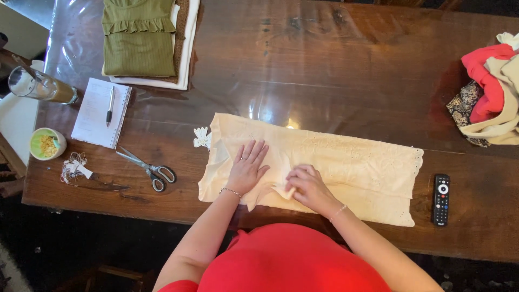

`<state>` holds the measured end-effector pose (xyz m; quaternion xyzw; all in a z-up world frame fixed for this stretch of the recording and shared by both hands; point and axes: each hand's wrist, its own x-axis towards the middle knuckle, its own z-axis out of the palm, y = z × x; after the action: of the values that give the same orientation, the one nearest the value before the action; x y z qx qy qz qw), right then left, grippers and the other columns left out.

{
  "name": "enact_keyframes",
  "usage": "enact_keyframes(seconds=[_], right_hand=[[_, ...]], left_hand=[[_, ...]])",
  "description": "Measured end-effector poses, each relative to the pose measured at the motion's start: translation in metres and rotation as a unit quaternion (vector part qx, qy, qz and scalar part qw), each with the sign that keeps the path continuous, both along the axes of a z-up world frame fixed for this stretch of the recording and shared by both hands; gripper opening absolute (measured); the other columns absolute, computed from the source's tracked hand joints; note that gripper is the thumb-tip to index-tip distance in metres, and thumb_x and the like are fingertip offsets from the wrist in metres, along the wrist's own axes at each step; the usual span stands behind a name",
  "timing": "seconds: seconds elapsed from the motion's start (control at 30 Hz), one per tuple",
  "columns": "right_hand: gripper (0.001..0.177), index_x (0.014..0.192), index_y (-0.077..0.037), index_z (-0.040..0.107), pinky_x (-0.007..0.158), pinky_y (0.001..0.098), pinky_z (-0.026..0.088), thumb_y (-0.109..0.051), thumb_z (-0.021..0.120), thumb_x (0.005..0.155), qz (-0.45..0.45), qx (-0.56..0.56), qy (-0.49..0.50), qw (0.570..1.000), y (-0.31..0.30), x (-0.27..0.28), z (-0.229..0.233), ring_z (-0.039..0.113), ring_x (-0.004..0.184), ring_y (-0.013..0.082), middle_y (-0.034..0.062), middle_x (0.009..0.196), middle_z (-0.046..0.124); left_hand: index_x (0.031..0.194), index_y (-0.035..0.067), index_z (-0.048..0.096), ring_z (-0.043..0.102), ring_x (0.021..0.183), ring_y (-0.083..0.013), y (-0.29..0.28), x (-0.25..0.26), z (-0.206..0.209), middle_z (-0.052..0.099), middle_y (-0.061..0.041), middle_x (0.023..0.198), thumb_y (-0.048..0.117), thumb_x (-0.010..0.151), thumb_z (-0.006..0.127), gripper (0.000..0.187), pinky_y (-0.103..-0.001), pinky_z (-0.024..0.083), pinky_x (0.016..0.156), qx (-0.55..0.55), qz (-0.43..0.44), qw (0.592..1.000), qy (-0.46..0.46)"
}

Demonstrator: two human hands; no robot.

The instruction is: Folding various items of clothing on a wooden table and stacking them neatly.

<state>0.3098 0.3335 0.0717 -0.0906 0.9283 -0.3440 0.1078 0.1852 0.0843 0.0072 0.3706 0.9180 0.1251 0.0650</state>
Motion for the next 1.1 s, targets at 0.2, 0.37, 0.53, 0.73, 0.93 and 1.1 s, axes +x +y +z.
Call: enact_keyframes(seconds=[0.2,0.37,0.53,0.73,0.93,1.1], right_hand=[[0.025,0.094,-0.029,0.075,0.105,0.0453,0.049,-0.008,0.062,0.089,-0.071,0.035,-0.004,0.997,0.035,0.040,0.011,0.056,0.131,0.0271,-0.0062,0.127,0.068],[0.017,0.107,-0.025,0.071,0.095,0.0394,0.059,-0.018,0.059,0.099,-0.168,0.003,-0.022,0.985,0.034,0.036,-0.005,0.071,0.107,0.0240,-0.0010,0.104,0.070],[0.029,0.127,-0.026,0.068,0.088,0.0385,0.061,-0.036,0.068,0.099,-0.168,0.021,-0.013,0.985,0.016,0.026,0.000,0.074,0.097,0.0232,0.0002,0.094,0.069],[0.031,0.128,-0.025,0.070,0.089,0.0423,0.057,-0.037,0.066,0.099,-0.054,0.155,0.057,0.985,0.013,0.030,-0.024,0.068,0.102,0.0251,0.0017,0.096,0.066],[0.031,0.131,-0.027,0.068,0.087,0.0397,0.054,-0.038,0.061,0.102,-0.013,0.193,0.114,0.974,0.011,0.034,-0.021,0.061,0.100,0.0227,-0.0005,0.096,0.058],[0.035,0.136,-0.028,0.066,0.089,0.0394,0.052,-0.037,0.060,0.103,-0.028,0.168,0.117,0.978,0.009,0.037,-0.015,0.060,0.103,0.0237,-0.0004,0.102,0.058]], left_hand=[[0.169,0.026,0.035,0.018,0.165,-0.0301,-0.001,0.006,0.012,0.028,-0.001,0.177,0.061,0.109,0.043,0.070,-0.058,0.012,0.131,-0.001,-0.013,1.000,-0.010],[0.169,0.024,0.034,0.018,0.165,-0.0314,-0.001,0.056,0.037,0.026,-0.003,0.178,0.059,0.108,0.045,0.071,-0.060,0.013,0.130,0.004,-0.092,0.994,-0.050],[0.170,0.025,0.031,0.014,0.165,-0.0306,-0.016,0.095,0.027,0.021,-0.002,0.178,0.068,0.104,0.047,0.080,-0.059,0.011,0.130,-0.021,-0.116,0.992,-0.046],[0.171,0.022,0.029,0.014,0.165,-0.0287,-0.041,0.101,0.032,0.021,-0.003,0.179,0.064,0.101,0.057,0.086,-0.056,0.008,0.131,-0.014,-0.104,0.994,-0.025],[0.168,0.020,0.035,0.018,0.164,-0.0283,-0.083,0.114,0.020,0.022,-0.003,0.179,0.063,0.096,0.063,0.088,-0.054,0.014,0.131,-0.020,-0.115,0.993,-0.030],[0.151,0.013,0.060,0.052,0.146,-0.0361,-0.105,0.097,0.048,0.055,-0.012,0.157,0.034,0.107,0.061,0.049,-0.051,0.041,0.119,0.112,-0.030,0.993,-0.008]])
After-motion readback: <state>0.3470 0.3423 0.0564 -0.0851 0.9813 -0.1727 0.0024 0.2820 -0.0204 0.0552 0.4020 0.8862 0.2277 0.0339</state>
